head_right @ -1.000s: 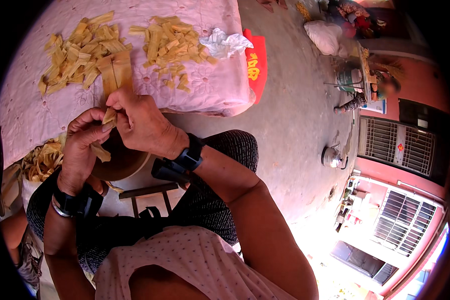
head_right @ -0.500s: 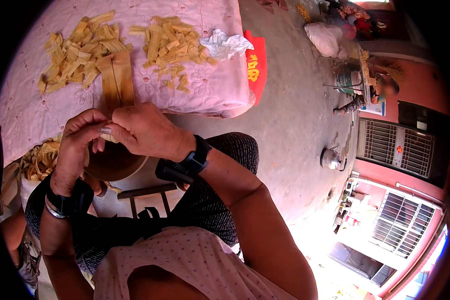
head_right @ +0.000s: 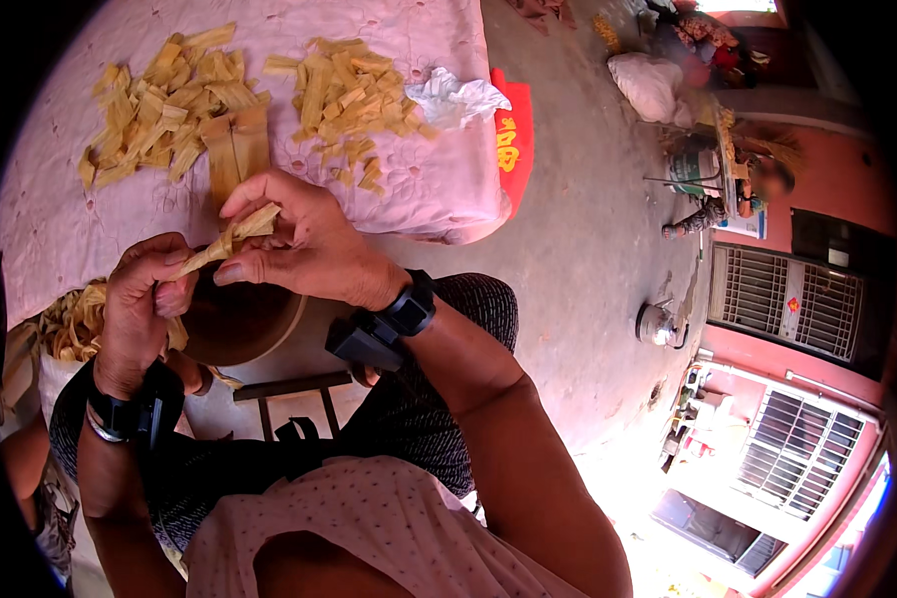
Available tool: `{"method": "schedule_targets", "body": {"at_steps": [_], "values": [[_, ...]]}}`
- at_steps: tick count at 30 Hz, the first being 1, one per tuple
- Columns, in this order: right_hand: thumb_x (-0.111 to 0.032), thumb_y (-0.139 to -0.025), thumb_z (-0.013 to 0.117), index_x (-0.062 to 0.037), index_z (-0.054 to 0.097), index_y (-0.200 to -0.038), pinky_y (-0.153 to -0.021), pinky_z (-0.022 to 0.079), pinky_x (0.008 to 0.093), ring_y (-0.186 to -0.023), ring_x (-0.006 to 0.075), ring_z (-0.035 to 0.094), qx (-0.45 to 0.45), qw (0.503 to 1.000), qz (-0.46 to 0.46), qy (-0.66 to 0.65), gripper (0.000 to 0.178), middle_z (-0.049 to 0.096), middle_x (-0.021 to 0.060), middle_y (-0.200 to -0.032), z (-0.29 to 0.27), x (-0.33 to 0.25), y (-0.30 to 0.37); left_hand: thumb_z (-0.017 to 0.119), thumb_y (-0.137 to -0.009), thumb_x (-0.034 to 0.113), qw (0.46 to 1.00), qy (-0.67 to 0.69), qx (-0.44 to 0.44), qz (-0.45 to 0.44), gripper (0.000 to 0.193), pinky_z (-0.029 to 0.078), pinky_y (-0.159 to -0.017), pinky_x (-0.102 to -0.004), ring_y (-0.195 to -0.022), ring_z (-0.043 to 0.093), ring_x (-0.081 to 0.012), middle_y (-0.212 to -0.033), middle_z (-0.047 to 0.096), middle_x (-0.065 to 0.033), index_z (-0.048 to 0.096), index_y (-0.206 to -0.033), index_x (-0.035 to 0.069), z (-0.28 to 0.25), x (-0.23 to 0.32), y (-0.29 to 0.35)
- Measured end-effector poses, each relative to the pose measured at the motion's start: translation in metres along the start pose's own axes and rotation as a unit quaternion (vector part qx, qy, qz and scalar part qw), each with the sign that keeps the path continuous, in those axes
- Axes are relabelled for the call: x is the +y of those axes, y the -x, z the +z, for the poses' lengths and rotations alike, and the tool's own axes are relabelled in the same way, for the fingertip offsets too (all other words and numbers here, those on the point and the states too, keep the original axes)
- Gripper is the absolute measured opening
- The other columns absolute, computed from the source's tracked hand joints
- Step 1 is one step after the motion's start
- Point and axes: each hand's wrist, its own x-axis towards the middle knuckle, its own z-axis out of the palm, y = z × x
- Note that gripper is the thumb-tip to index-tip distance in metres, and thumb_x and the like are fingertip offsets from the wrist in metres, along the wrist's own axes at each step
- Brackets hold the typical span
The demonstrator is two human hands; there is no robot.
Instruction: The person picks up thin strips of material from a bucket and folds them around a central piece on a wooden block by hand, repeating the process with multiple strips.
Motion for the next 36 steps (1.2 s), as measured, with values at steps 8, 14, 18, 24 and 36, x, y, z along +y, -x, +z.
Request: {"method": "schedule_targets", "body": {"at_steps": [8,14,18,24,36], "values": [[-0.004,-0.082,0.061,0.0013,0.054,-0.094,-0.051,0.046,0.0186,-0.06,0.0072,0.056,-0.042,0.994,0.081,-0.062,0.015,0.059,0.0046,-0.076,0.001,0.008,-0.008,0.052,-0.086,0.02,0.984,-0.164,0.018,0.073,0.02,0.031,-0.056,-0.0191,-0.062,0.042,-0.0055,-0.067,0.049,0.0013,0.059,-0.083,0.002,0.031,0.005,0.002],[-0.004,-0.078,0.066,-0.0011,0.054,-0.086,-0.051,0.044,0.0184,-0.062,0.0039,0.054,-0.037,0.995,0.059,-0.066,0.015,0.057,0.0004,-0.07,0.005,0.006,-0.012,0.054,-0.086,0.02,0.983,-0.179,0.027,0.038,0.02,0.024,-0.05,-0.0176,-0.056,0.034,-0.002,-0.06,0.044,0.0043,0.059,-0.074,0.004,0.032,0.01,0.004],[-0.005,-0.076,0.069,-0.001,0.053,-0.085,-0.054,0.044,0.0189,-0.065,0.0024,0.052,-0.042,0.998,0.03,-0.046,0.019,0.058,0.0003,-0.07,0.003,0.01,-0.012,0.055,-0.083,0.019,0.989,-0.142,0.041,0.009,0.02,0.022,-0.049,-0.0178,-0.052,0.03,-0.0008,-0.057,0.041,0.0054,0.058,-0.071,0.003,0.031,0.007,0.0],[-0.012,-0.072,0.075,-0.0003,0.054,-0.078,-0.053,0.044,0.0207,-0.062,0.0036,0.052,0.017,0.999,0.024,0.042,0.025,0.058,0.0024,-0.067,0.001,0.017,-0.009,0.051,-0.086,0.019,0.991,0.049,0.032,0.121,0.02,0.027,-0.05,-0.0205,-0.05,0.035,-0.0066,-0.057,0.044,0.0018,0.056,-0.079,0.0,0.02,0.007,-0.003],[-0.002,-0.088,0.047,0.0018,0.054,-0.088,-0.051,0.043,0.0211,-0.056,0.0077,0.053,-0.034,0.995,0.043,0.078,0.008,0.058,0.0034,-0.067,0.04,0.019,-0.001,0.045,-0.089,0.013,0.964,0.142,0.047,0.218,0.02,0.043,-0.087,-0.0319,-0.096,0.056,-0.0213,-0.092,0.056,-0.0114,0.049,-0.103,-0.001,0.015,0.012,-0.006]]}}
